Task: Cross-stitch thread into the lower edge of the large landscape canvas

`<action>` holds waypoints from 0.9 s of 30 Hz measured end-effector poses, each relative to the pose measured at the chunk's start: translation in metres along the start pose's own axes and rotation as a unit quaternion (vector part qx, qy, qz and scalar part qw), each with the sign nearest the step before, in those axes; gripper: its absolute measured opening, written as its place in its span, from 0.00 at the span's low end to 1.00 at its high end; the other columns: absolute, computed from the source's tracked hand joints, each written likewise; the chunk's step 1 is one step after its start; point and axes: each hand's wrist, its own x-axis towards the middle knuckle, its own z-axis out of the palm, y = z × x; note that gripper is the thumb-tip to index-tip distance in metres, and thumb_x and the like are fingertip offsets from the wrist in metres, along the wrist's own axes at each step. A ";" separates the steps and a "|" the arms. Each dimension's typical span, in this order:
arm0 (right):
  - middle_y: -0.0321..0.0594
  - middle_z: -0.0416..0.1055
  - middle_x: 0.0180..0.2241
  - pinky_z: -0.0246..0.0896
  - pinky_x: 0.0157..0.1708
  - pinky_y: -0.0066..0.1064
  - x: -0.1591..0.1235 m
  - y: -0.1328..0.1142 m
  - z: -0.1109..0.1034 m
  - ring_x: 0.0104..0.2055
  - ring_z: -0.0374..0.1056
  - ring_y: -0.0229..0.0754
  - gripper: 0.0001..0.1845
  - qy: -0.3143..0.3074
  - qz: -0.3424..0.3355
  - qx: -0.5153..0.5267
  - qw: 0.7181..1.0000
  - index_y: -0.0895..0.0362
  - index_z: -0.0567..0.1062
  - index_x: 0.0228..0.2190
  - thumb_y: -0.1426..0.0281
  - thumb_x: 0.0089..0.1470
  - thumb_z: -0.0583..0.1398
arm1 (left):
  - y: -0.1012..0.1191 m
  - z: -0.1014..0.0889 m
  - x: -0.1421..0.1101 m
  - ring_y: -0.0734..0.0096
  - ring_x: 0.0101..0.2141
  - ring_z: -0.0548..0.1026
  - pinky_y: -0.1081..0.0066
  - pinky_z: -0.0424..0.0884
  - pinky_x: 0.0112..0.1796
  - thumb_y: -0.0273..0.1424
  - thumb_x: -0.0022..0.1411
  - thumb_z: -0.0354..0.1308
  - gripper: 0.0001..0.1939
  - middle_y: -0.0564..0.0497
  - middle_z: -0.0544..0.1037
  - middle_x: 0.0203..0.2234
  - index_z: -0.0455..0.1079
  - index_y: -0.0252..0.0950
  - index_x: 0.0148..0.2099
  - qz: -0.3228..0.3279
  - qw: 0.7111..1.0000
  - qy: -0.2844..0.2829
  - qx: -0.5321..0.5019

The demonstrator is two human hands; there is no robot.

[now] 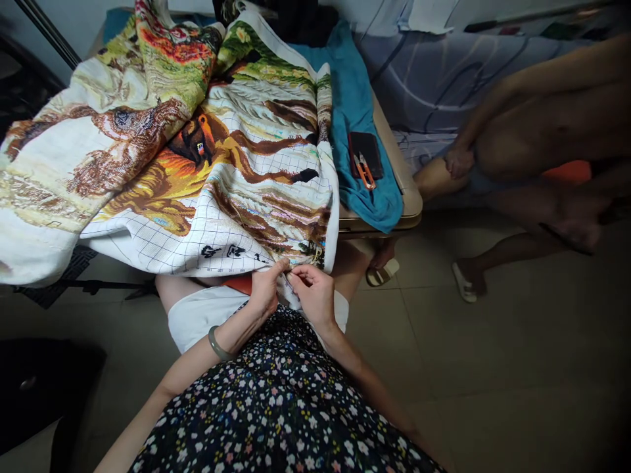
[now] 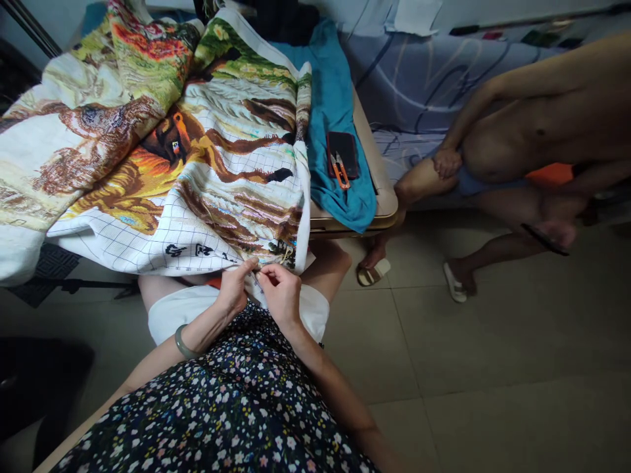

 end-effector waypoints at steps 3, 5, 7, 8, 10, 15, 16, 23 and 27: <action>0.38 0.74 0.25 0.63 0.26 0.27 0.000 0.002 0.001 0.27 0.69 0.39 0.06 0.007 -0.014 -0.013 1.000 0.58 0.75 0.26 0.67 0.50 0.61 | 0.000 0.001 0.000 0.66 0.35 0.77 0.65 0.69 0.44 0.33 0.36 0.74 0.24 0.53 0.78 0.26 0.74 0.36 0.39 -0.010 1.000 -0.002 -0.002; 0.39 0.74 0.25 0.64 0.26 0.27 -0.001 0.003 0.001 0.28 0.69 0.39 0.06 0.014 -0.018 -0.018 1.000 0.58 0.75 0.27 0.67 0.50 0.61 | 0.001 0.002 0.000 0.67 0.33 0.76 0.65 0.69 0.43 0.33 0.36 0.74 0.24 0.53 0.78 0.26 0.74 0.35 0.39 -0.012 1.000 -0.002 -0.005; 0.39 0.74 0.25 0.64 0.26 0.27 -0.001 0.004 0.002 0.28 0.69 0.39 0.06 0.021 -0.021 -0.022 0.999 0.58 0.75 0.27 0.68 0.50 0.61 | 0.001 0.002 -0.001 0.67 0.32 0.76 0.64 0.69 0.43 0.33 0.36 0.74 0.23 0.53 0.78 0.25 0.74 0.35 0.38 -0.017 1.000 0.000 -0.007; 0.39 0.74 0.25 0.64 0.26 0.27 -0.001 0.004 0.003 0.28 0.69 0.39 0.06 0.025 -0.021 -0.024 0.999 0.58 0.75 0.27 0.68 0.50 0.61 | 0.001 0.002 -0.001 0.67 0.31 0.76 0.64 0.69 0.44 0.33 0.36 0.74 0.23 0.53 0.78 0.24 0.74 0.35 0.37 -0.019 1.000 0.002 -0.008; 0.38 0.74 0.25 0.64 0.26 0.27 -0.001 0.006 0.004 0.27 0.69 0.39 0.06 0.031 -0.023 -0.027 0.999 0.58 0.75 0.27 0.68 0.50 0.61 | 0.001 0.003 -0.001 0.67 0.32 0.76 0.64 0.69 0.44 0.33 0.36 0.74 0.22 0.53 0.78 0.25 0.74 0.35 0.37 -0.019 1.000 0.001 -0.011; 0.38 0.74 0.25 0.64 0.25 0.27 -0.001 0.006 0.006 0.27 0.69 0.39 0.06 0.043 -0.024 -0.030 0.998 0.57 0.75 0.26 0.68 0.50 0.61 | 0.000 0.002 -0.001 0.67 0.34 0.77 0.64 0.69 0.45 0.32 0.37 0.74 0.22 0.53 0.78 0.26 0.74 0.35 0.37 -0.016 1.000 -0.008 -0.024; 0.38 0.74 0.25 0.64 0.25 0.27 -0.001 0.005 0.006 0.27 0.69 0.39 0.06 0.051 -0.022 -0.027 0.998 0.57 0.74 0.26 0.67 0.50 0.62 | 0.000 0.002 -0.002 0.66 0.34 0.77 0.64 0.69 0.45 0.32 0.37 0.74 0.22 0.53 0.78 0.26 0.74 0.35 0.37 -0.018 0.999 -0.011 -0.027; 0.33 0.72 0.23 0.64 0.25 0.27 0.009 -0.018 0.001 0.19 0.66 0.34 0.09 -0.001 -0.047 -0.082 0.996 0.56 0.73 0.39 0.67 0.56 0.58 | -0.002 -0.005 -0.004 0.65 0.34 0.77 0.63 0.69 0.46 0.33 0.38 0.74 0.17 0.51 0.79 0.27 0.75 0.35 0.33 -0.038 0.996 -0.058 -0.055; 0.33 0.72 0.23 0.61 0.19 0.25 0.020 -0.030 -0.015 0.18 0.68 0.34 0.09 -0.036 -0.027 -0.044 0.998 0.55 0.71 0.31 0.63 0.58 0.57 | -0.003 -0.009 -0.003 0.65 0.32 0.77 0.62 0.70 0.44 0.35 0.36 0.75 0.18 0.51 0.79 0.25 0.75 0.34 0.30 -0.059 0.996 -0.054 -0.040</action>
